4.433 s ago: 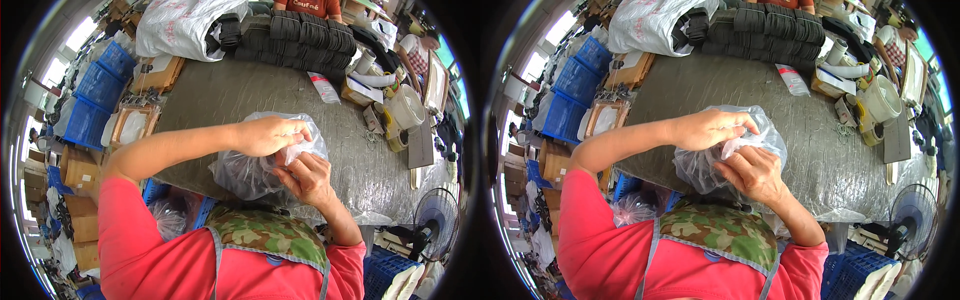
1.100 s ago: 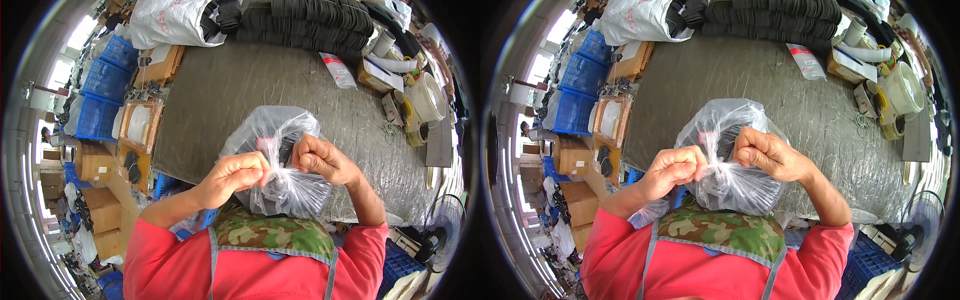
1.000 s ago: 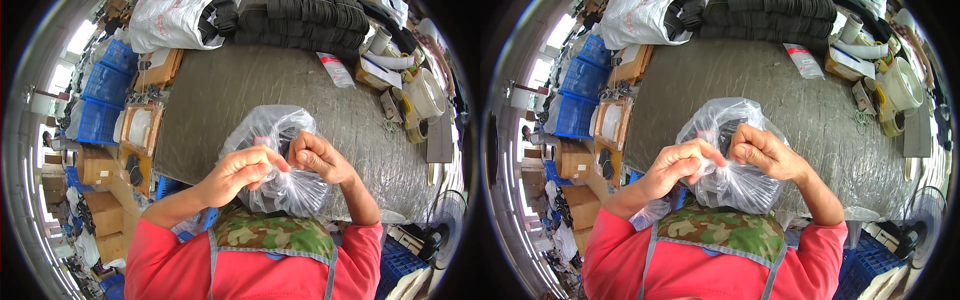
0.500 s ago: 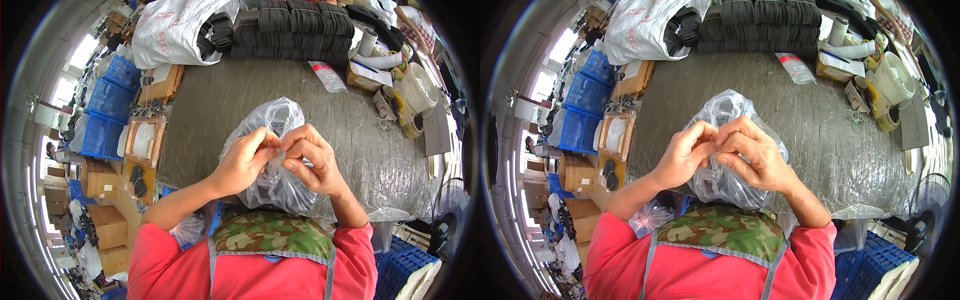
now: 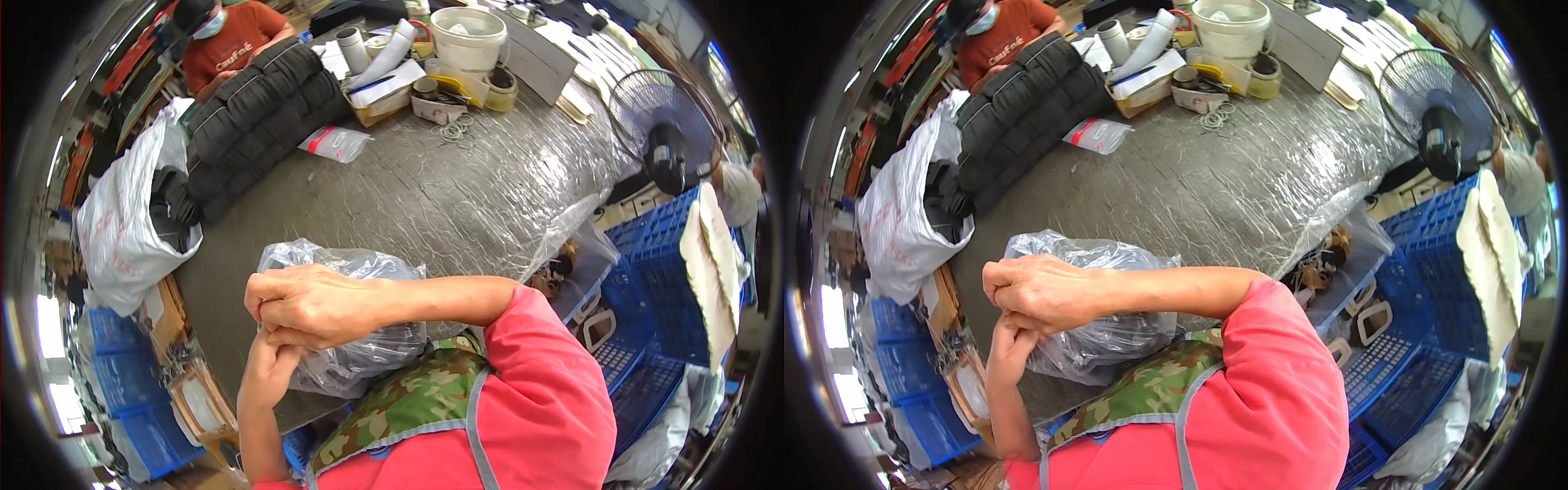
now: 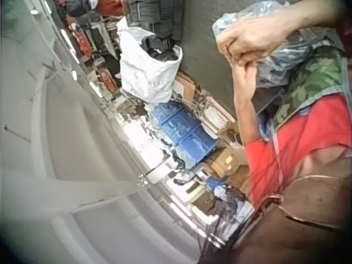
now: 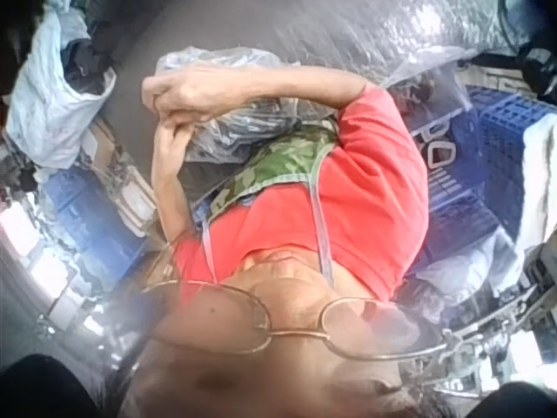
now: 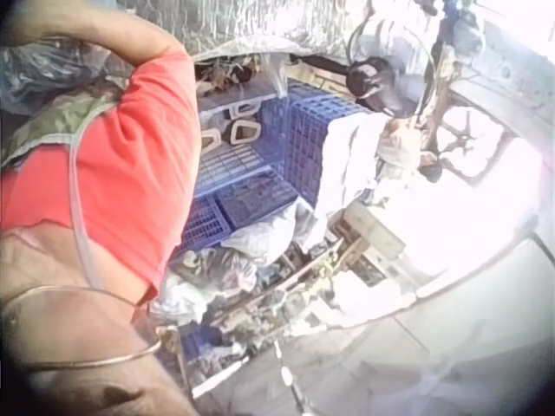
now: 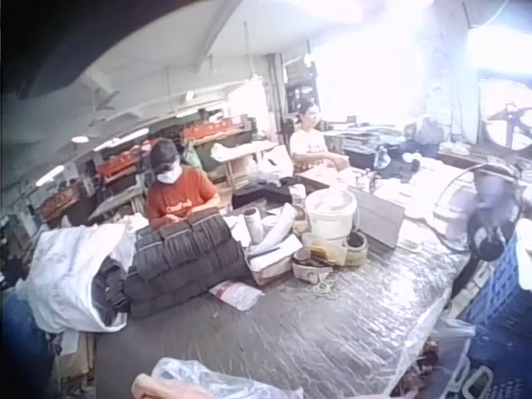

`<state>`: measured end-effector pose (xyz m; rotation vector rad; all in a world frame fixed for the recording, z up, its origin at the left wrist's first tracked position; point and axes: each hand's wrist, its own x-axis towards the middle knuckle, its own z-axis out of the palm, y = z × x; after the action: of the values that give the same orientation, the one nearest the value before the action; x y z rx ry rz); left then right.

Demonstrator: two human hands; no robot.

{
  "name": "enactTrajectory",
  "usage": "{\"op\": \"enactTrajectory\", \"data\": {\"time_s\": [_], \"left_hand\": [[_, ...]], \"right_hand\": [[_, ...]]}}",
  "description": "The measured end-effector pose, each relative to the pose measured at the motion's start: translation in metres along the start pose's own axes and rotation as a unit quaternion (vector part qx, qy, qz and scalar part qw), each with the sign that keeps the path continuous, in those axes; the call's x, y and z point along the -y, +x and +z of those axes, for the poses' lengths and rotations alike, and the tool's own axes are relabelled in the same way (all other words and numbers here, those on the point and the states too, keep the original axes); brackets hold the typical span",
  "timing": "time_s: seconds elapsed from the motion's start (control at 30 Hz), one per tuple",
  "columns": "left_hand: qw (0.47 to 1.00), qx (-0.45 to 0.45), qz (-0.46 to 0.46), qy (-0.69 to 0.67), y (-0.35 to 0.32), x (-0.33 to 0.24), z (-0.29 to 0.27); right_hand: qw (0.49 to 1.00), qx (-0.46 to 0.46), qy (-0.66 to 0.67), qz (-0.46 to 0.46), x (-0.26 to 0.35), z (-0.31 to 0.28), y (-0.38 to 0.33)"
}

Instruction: Packing stacks of black insoles into plastic bags and tying them shut.

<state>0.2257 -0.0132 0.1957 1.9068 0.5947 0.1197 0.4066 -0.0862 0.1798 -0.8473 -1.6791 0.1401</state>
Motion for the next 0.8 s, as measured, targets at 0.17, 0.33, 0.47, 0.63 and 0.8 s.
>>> {"op": "enactTrajectory", "data": {"time_s": [0.17,0.33,0.47,0.63,0.8], "left_hand": [[0.991,-0.084,0.100,-0.024,-0.001,0.007,0.023],[0.981,-0.156,0.113,-0.016,-0.004,0.000,0.035],[0.983,-0.144,0.116,0.003,-0.006,0.009,0.034],[0.979,-0.161,0.122,-0.013,-0.008,0.005,0.037],[0.980,-0.159,0.119,-0.014,-0.011,0.010,0.034]], "right_hand": [[0.999,-0.041,-0.011,-0.014,0.001,0.002,-0.005],[0.986,0.016,0.052,0.159,-0.003,-0.003,-0.010],[0.956,0.075,0.092,0.268,-0.004,-0.014,-0.015],[0.952,0.107,0.144,0.247,-0.014,-0.011,-0.019],[0.989,0.059,0.064,0.116,-0.013,-0.009,-0.021]]}}
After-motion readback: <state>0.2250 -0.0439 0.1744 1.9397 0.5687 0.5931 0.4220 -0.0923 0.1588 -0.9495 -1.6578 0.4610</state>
